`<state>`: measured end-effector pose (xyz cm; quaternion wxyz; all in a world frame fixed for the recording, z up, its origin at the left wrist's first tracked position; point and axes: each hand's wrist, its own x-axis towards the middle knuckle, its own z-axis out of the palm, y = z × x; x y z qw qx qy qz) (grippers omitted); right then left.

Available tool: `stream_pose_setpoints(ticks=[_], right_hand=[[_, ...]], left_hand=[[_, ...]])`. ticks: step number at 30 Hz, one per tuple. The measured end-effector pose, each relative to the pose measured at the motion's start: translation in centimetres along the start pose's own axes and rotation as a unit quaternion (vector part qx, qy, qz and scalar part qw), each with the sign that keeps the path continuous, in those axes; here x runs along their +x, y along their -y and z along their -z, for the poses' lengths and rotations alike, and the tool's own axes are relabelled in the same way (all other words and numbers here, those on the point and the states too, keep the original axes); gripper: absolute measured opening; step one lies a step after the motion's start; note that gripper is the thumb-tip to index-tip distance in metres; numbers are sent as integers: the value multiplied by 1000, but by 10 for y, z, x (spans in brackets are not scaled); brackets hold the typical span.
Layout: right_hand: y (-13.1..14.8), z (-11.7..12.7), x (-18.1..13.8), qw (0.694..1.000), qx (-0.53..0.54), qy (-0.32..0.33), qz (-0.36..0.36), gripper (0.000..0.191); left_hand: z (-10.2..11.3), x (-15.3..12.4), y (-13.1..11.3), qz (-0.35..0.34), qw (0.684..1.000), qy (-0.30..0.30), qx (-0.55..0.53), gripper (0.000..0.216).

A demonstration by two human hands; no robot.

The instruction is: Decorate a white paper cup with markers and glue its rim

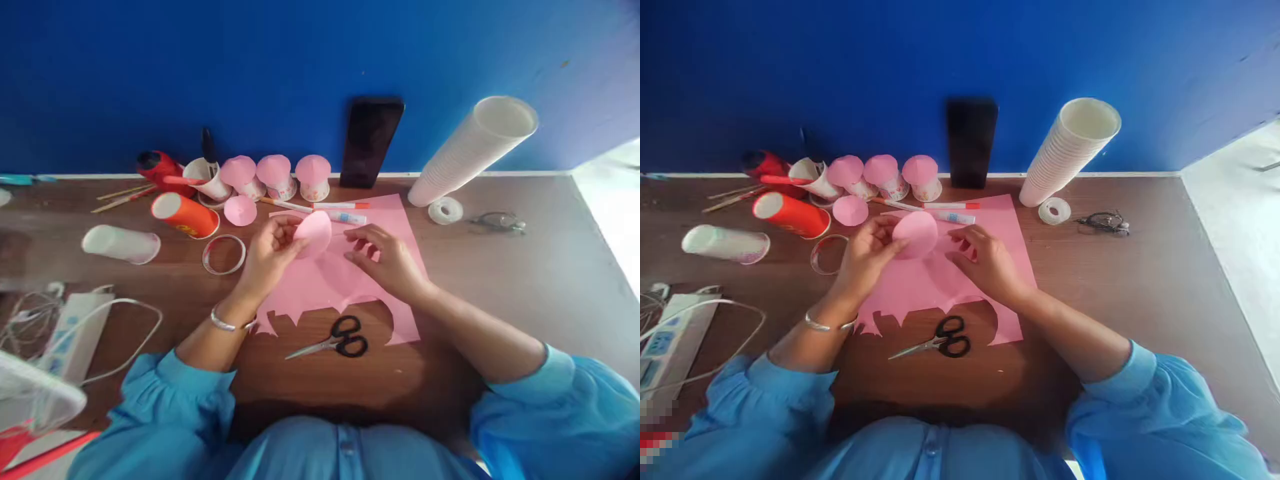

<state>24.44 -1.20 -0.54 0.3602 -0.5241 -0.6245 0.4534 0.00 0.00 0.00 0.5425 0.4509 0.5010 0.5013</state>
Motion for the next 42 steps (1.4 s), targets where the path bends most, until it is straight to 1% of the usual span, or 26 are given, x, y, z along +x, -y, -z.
stream_pose_setpoints(ticks=[2, 5, 7, 9, 11, 14, 18, 20, 24, 28, 31, 35, 38, 42], right_hand=[[-2, -6, -5, 995, 87, 25, -50, 39], [-3, -12, -10, 973, 205, 49, -95, 47], [-2, -13, -11, 957, 266, 53, -106, 43], [-1, -11, -11, 951, 287, 41, -108, 32], [0, -9, -11, 955, 277, 29, -104, 28], [2, -5, -11, 962, 250, 38, -99, 30], [5, -7, -13, 963, 241, 54, -108, 36], [6, -9, -14, 962, 241, 59, -115, 38], [9, -11, -16, 967, 222, 47, -113, 38], [13, -12, -20, 983, 156, 36, -86, 34], [15, -12, -23, 991, 118, 35, -60, 29], [16, -12, -25, 995, 94, 29, -34, 24], [15, -12, -26, 995, 91, 39, -29, 25], [13, -13, -26, 994, 88, 53, -28, 25]], left_hand=[[-2, -6, 2, 22, 999, 19, -42, 49], [-6, -13, 4, 55, 993, 47, -94, 47], [-9, -17, 5, 77, 989, 61, -114, 47], [-12, -20, 7, 93, 986, 59, -124, 48], [-13, -22, 8, 107, 984, 54, -131, 50], [-15, -22, 8, 121, 982, 53, -134, 51], [-15, -21, 10, 96, 990, 46, -97, 41], [-14, -22, 10, 80, 992, 57, -80, 39], [-10, -24, 10, 58, 992, 106, -47, 32], [-10, -26, 5, 38, 990, 138, 15, 26], [-13, -26, -1, 37, 986, 154, 44, 26], [-15, -26, -4, 35, 985, 158, 54, 24], [-14, -26, -2, 35, 986, 154, 54, 22], [-14, -28, -1, 57, 985, 155, 48, 23]])
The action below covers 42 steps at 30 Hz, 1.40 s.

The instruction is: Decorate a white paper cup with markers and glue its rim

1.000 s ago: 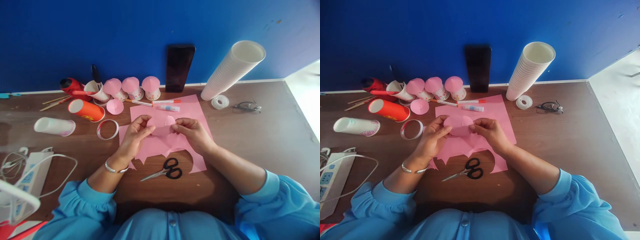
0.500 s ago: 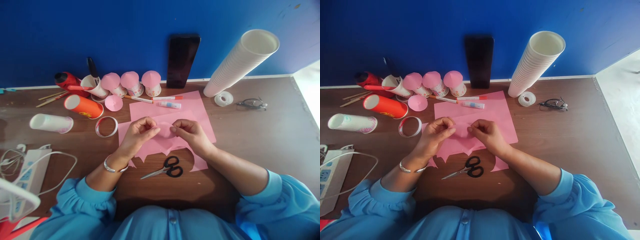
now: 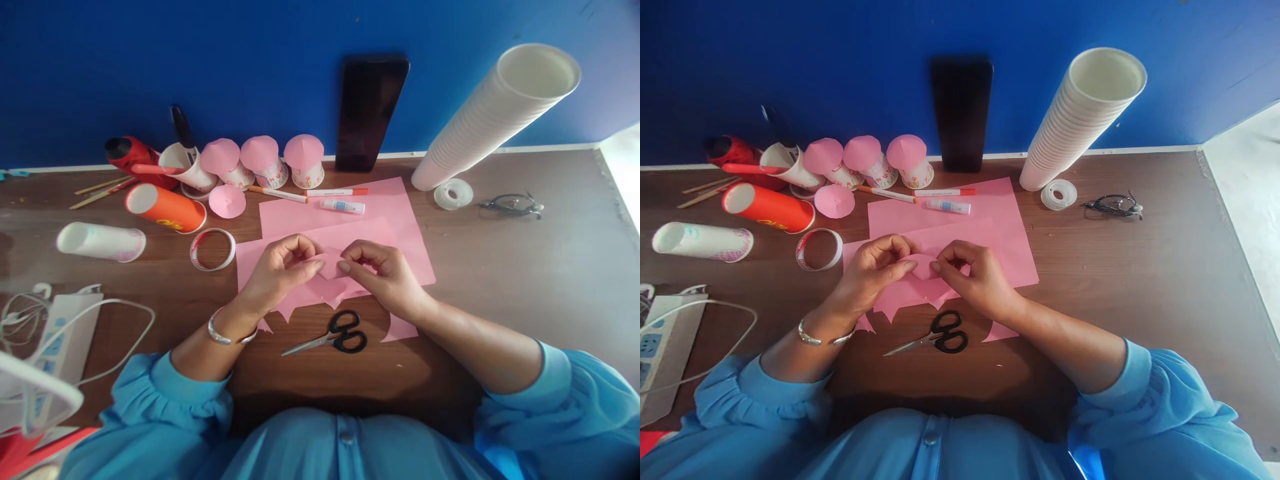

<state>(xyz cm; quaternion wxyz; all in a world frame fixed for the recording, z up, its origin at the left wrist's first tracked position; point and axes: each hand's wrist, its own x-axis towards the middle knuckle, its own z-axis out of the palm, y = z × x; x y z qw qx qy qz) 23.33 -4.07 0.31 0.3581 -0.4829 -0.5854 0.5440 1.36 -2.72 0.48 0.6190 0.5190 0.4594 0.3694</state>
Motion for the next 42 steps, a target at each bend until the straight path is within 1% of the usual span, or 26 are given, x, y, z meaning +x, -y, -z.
stream_pose_setpoints(ticks=[7, 9, 14, 21, 26, 31, 35, 42], right_hand=[[1, 2, 0, 1000, 16, 21, 3, 22], [1, 2, 0, 999, 26, 27, 4, 25], [2, 3, 0, 998, 39, 40, 10, 40], [0, 3, -1, 998, 40, 44, 7, 38], [2, 3, 0, 999, 33, 38, 0, 43], [3, 6, 0, 997, 60, 54, -22, 37], [2, 8, 1, 996, 75, 40, -31, 30], [1, 7, 1, 997, 62, 39, -34, 25]], left_hand=[[-1, 0, -3, 20, 999, -1, -33, 29], [-2, 0, -3, 23, 999, -7, -31, 31], [-1, -1, -4, 31, 999, -13, -31, 31], [1, -1, -4, 30, 1000, 4, 2, 29], [0, 0, -7, 49, 999, 12, 13, 38], [1, 2, -10, 36, 999, -19, 22, 37], [2, 3, -11, 29, 999, -26, 9, 38], [4, 4, -11, 24, 999, 0, 41, 32]])
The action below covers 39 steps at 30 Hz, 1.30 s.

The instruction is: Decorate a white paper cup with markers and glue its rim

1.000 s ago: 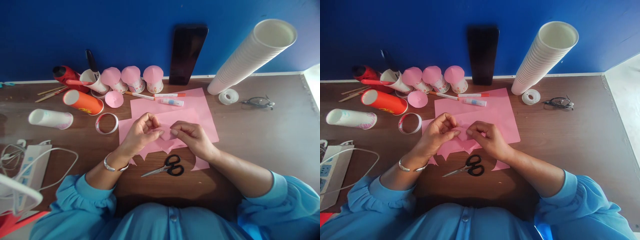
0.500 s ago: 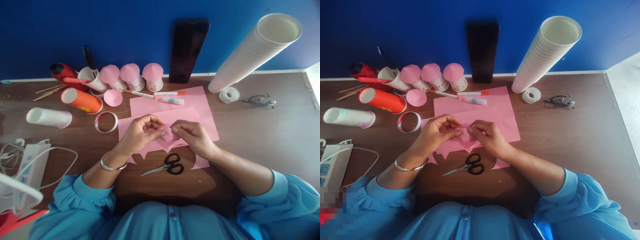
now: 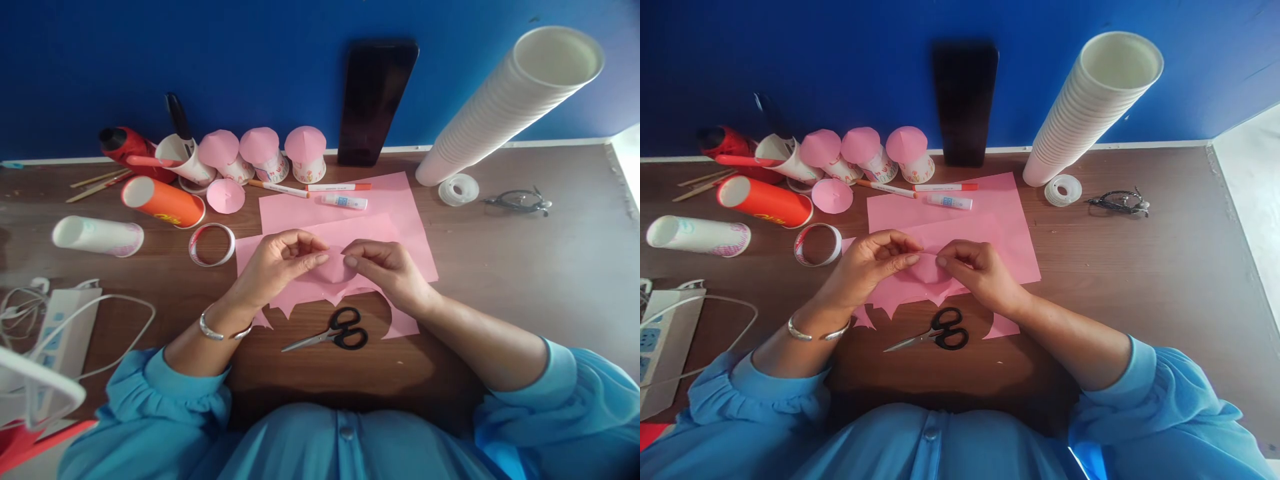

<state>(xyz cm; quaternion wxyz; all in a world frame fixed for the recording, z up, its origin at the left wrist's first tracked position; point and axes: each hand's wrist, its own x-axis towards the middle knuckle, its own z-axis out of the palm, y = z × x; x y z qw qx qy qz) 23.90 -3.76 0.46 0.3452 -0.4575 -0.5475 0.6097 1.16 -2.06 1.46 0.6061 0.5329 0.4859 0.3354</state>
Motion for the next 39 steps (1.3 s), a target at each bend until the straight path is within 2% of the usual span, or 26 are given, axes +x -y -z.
stream_pose_setpoints(ticks=[5, 8, 12, 17, 24, 30, 32, 35, 37, 39], right_hand=[[1, -1, -1, 1000, -17, -5, 25, 23], [3, 0, -2, 998, -32, -32, 51, 25], [1, 2, -2, 997, -31, -57, 32, 27], [-2, 2, -1, 999, 4, -52, 2, 27], [0, 1, -2, 999, 12, -37, 10, 26], [3, -1, -2, 1000, -17, 5, 18, 28], [1, -2, -1, 1000, -5, 10, 15, 38], [-6, -2, 1, 999, 46, -12, -8, 56], [-11, -4, 3, 993, 109, -7, -39, 57], [-13, -5, 4, 980, 180, 19, -81, 50]], left_hand=[[1, -1, -1, 19, 999, 28, 1, 28], [1, -1, 0, 14, 1000, 14, 0, 32], [1, -1, 0, -26, 999, -10, 27, 34], [0, -2, -2, -95, 995, 13, 31, 27], [1, -3, -3, -38, 999, 5, 17, 28], [1, -2, 3, 6, 999, 52, 5, 27], [-2, -2, 7, 27, 998, 45, -33, 29], [-10, -1, 13, 79, 976, -33, -202, 33], [-16, 0, 14, 90, 949, -72, -295, 32], [-21, 0, 14, 89, 933, -81, -338, 30]])
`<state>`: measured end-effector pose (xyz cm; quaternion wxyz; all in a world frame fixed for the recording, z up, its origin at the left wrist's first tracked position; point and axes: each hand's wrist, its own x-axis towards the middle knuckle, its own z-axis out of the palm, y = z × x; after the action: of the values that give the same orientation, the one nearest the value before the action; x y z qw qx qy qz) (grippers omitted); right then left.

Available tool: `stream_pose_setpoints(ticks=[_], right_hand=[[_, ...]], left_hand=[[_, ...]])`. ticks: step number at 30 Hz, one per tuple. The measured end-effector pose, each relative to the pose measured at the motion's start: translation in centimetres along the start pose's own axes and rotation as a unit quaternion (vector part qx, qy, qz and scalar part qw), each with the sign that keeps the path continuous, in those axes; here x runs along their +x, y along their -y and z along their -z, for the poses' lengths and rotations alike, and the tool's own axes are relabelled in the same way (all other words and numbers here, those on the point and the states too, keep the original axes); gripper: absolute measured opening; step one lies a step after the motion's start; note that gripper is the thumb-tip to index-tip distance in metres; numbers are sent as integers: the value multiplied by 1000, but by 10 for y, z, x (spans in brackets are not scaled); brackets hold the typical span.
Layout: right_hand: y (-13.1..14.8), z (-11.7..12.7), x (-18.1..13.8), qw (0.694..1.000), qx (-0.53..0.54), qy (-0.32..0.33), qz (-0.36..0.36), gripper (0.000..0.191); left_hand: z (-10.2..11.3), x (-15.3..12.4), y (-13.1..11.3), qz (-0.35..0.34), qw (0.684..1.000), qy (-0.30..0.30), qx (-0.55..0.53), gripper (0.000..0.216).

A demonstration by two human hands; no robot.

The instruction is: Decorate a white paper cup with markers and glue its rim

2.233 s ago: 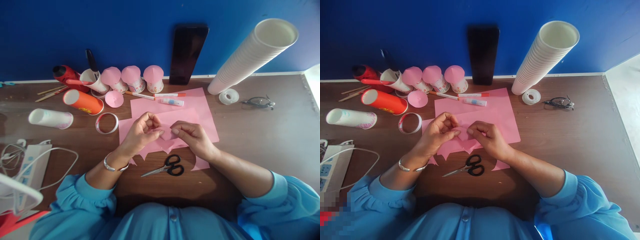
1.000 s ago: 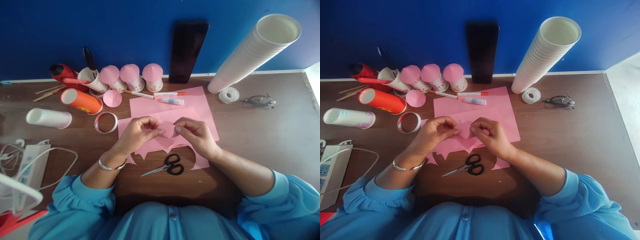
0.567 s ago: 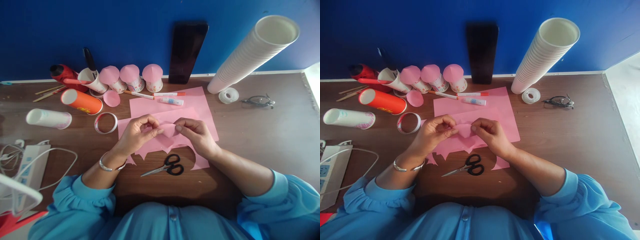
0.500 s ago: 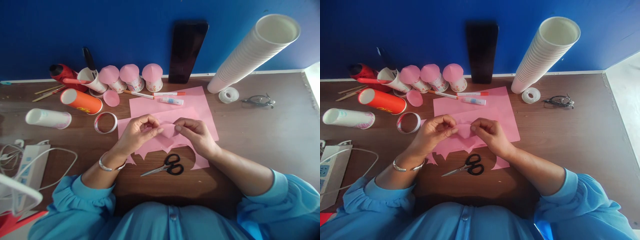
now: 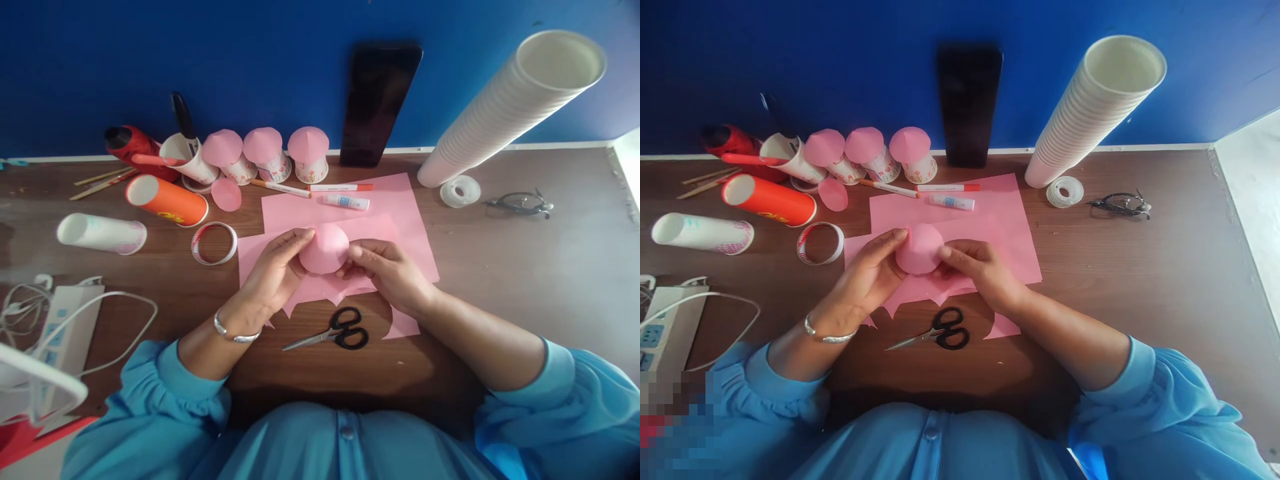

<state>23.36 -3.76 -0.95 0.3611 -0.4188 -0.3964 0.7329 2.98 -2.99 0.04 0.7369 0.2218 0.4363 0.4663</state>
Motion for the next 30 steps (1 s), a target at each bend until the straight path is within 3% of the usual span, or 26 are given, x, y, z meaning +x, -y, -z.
stream_pose_setpoints(ticks=[3, 7, 18, 30], right_hand=[[0, -2, 2, 995, 90, 6, -41, 42], [2, -1, 3, 987, 152, -26, -40, 40], [-2, 0, 3, 982, 184, -10, -29, 38], [2, -6, -2, 993, 110, -11, -47, 40]], left_hand=[[-4, -2, 0, 15, 1000, 7, -25, 27], [-2, -5, -4, 45, 998, 40, -30, 23], [3, -5, 1, 13, 999, 36, 11, 30], [-4, -10, -1, 52, 993, 52, 91, 44]])
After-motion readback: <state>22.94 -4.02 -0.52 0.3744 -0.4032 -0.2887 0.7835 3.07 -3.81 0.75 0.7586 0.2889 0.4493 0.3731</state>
